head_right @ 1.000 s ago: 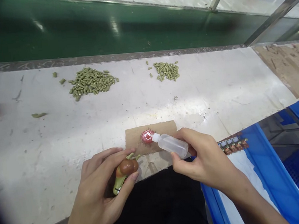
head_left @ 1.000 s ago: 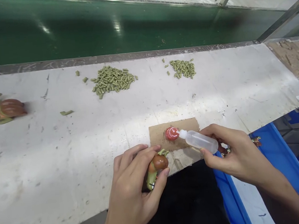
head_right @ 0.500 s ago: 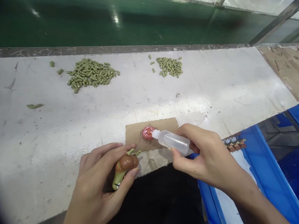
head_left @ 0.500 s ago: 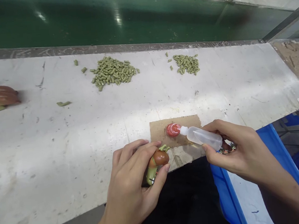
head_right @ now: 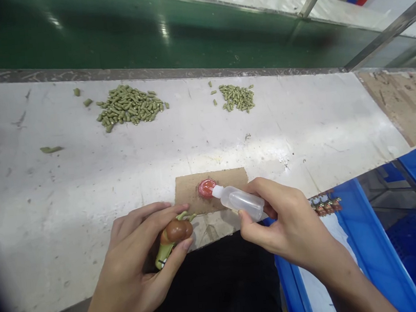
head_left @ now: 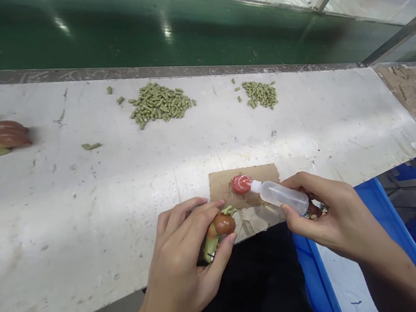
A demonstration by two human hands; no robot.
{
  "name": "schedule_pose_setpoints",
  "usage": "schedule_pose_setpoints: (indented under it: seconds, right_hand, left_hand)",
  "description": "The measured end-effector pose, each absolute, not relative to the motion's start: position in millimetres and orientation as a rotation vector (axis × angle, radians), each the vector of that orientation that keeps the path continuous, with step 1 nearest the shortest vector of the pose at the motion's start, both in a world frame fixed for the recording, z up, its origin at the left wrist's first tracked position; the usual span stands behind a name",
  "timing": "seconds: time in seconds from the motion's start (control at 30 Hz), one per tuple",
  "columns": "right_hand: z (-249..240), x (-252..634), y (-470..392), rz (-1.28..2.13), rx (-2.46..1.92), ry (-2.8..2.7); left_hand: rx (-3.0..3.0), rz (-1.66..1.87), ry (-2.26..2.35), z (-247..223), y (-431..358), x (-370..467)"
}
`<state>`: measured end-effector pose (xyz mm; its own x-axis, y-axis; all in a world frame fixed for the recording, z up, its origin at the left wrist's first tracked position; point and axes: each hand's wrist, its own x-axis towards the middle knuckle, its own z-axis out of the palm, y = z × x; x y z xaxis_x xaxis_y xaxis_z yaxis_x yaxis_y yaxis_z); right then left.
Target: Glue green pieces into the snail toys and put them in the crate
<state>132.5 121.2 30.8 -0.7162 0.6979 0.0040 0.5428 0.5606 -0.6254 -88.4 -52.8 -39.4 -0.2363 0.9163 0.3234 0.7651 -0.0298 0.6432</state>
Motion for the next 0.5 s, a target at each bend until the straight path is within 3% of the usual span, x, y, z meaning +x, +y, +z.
schedule_pose_setpoints:
  seconds: [0.5]
  right_hand:
    - [22.8, 140.0, 118.7, 1.060, -1.098, -2.399]
  left_hand:
    - [1.810, 1.130, 2.044, -39.3, -52.7, -89.1]
